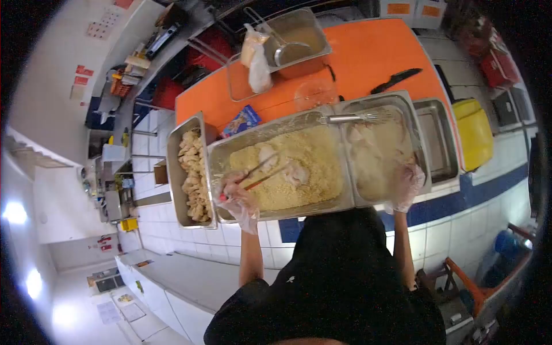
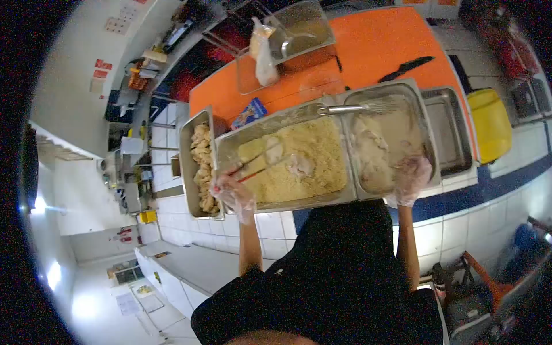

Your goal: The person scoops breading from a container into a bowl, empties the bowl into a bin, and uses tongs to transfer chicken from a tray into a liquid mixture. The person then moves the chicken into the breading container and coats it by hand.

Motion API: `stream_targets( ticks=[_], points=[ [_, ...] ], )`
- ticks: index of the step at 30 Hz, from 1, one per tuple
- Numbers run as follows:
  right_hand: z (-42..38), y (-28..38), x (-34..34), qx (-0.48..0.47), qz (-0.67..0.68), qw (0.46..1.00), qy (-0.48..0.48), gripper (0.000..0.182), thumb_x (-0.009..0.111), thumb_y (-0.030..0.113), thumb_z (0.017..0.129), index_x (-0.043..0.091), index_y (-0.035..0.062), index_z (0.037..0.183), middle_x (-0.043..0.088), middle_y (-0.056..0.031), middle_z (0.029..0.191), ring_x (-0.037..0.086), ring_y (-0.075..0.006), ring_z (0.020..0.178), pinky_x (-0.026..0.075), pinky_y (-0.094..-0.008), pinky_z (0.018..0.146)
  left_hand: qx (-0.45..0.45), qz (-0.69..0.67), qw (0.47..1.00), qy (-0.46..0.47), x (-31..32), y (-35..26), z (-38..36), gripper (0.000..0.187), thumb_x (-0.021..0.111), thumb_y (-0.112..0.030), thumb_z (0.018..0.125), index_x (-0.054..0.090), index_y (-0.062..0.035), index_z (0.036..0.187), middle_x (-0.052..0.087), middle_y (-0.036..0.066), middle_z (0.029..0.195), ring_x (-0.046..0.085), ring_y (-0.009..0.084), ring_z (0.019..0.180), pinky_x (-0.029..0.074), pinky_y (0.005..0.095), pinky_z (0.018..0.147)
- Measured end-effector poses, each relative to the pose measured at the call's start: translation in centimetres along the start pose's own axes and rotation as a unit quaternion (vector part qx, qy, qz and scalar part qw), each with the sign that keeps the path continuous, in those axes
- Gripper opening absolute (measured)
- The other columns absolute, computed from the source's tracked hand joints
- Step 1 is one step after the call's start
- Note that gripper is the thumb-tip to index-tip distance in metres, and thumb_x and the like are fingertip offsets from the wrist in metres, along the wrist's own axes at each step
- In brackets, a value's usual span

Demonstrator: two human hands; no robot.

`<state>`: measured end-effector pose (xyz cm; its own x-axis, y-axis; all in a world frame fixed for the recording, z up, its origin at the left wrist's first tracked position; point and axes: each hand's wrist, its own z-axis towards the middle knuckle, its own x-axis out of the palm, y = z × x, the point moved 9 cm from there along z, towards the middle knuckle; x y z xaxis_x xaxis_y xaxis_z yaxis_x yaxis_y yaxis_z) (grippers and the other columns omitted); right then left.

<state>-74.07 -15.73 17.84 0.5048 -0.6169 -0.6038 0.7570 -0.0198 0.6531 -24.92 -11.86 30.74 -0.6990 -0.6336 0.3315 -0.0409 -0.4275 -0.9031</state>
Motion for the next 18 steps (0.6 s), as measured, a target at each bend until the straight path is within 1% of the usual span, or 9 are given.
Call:
stream_targets(
  ticks=[1,3,4,6,8,10,13,16,18],
  points=[
    [-0.3,1.2,-0.1,-0.066,-0.091,0.994,-0.008,0.015,0.046,0.016,0.09,0.057,0.0069,0.087,0.053,-0.0075,0.08,0.051,-0.0247,0.081,0.039,-0.0379,0.077,-0.014,-0.011,1.0,0.003,1.2,1.0,-0.3,0.035,0.045,-0.032,0.093,0.055,0.0006,0.085,0.06,0.012,0.082,0.058,0.0199,0.077,0.047,0.0292,0.067],
    [-2.6,-3.8,2.0,0.258,0.507,0.814,-0.117,0.015,0.046,0.017,0.09,0.057,0.0067,0.091,0.052,-0.01,0.084,0.05,-0.027,0.083,0.038,-0.0395,0.079,0.108,0.221,0.967,0.071,7.6,-0.2,-0.3,0.045,0.048,-0.042,0.092,0.056,0.001,0.081,0.061,0.013,0.083,0.058,0.0215,0.079,0.047,0.0321,0.07],
    [-1.3,-2.4,0.5,0.148,0.271,0.949,-0.059,0.014,0.046,0.016,0.089,0.056,0.0062,0.092,0.052,-0.0114,0.087,0.05,-0.0279,0.085,0.039,-0.0397,0.079,0.171,0.293,0.931,0.139,13.3,-2.3,-1.8,0.047,0.047,-0.043,0.092,0.057,0.0014,0.079,0.063,0.013,0.085,0.058,0.0203,0.081,0.045,0.0321,0.073],
    [-2.3,-1.9,0.8,-0.055,-0.063,0.994,-0.069,0.014,0.047,0.014,0.087,0.056,0.0054,0.095,0.053,-0.014,0.091,0.049,-0.0292,0.087,0.039,-0.0396,0.078,0.248,0.221,0.908,0.254,19.2,-0.4,-3.6,0.041,0.051,-0.038,0.091,0.056,0.0004,0.076,0.064,0.012,0.086,0.057,0.0184,0.083,0.044,0.0297,0.074],
    [-1.5,-1.7,-0.1,-0.018,-0.07,0.995,-0.07,0.014,0.047,0.013,0.086,0.056,0.0053,0.094,0.053,-0.014,0.092,0.049,-0.0296,0.088,0.039,-0.0402,0.078,0.067,-0.064,0.97,0.226,23.2,3.8,-5.7,0.028,0.055,-0.026,0.087,0.06,0.0008,0.083,0.064,0.014,0.092,0.057,0.0188,0.085,0.044,0.0302,0.075],
    [-1.0,-0.8,-0.4,0.049,-0.037,0.997,-0.041,0.015,0.049,0.01,0.085,0.057,0.0047,0.096,0.055,-0.0148,0.092,0.05,-0.0322,0.09,0.039,-0.0423,0.082,-0.077,-0.015,0.937,0.34,27.4,11.9,-6.0,0.032,0.058,-0.023,0.085,0.058,0.0026,0.104,0.061,0.017,0.102,0.056,0.0232,0.091,0.044,0.0346,0.081],
    [-2.8,1.3,0.6,0.068,-0.055,0.996,-0.021,0.014,0.049,0.008,0.086,0.057,0.0033,0.096,0.056,-0.0158,0.091,0.05,-0.0339,0.091,0.039,-0.0428,0.083,0.102,0.336,0.895,0.275,28.9,11.8,-5.8,0.023,0.055,-0.014,0.088,0.056,-0.0015,0.108,0.063,0.013,0.096,0.059,0.0199,0.09,0.044,0.0327,0.084],
    [-3.9,10.5,1.7,0.059,0.137,0.988,0.038,0.014,0.047,0.008,0.09,0.058,0.0027,0.097,0.06,-0.0152,0.092,0.053,-0.0324,0.087,0.041,-0.0409,0.079,0.269,0.294,0.894,0.202,22.2,9.6,-3.0,0.025,0.054,-0.016,0.089,0.058,-0.0045,0.11,0.062,0.013,0.098,0.059,0.0213,0.092,0.044,0.0327,0.086],
    [-6.6,15.0,4.8,0.068,0.214,0.969,0.108,0.015,0.048,0.008,0.09,0.059,0.0035,0.099,0.061,-0.0143,0.092,0.054,-0.0313,0.086,0.042,-0.0396,0.078,0.153,0.318,0.898,0.263,14.6,8.5,-0.7,0.025,0.053,-0.016,0.089,0.058,-0.0052,0.111,0.062,0.012,0.102,0.058,0.0217,0.095,0.045,0.0329,0.087]
  ],
)
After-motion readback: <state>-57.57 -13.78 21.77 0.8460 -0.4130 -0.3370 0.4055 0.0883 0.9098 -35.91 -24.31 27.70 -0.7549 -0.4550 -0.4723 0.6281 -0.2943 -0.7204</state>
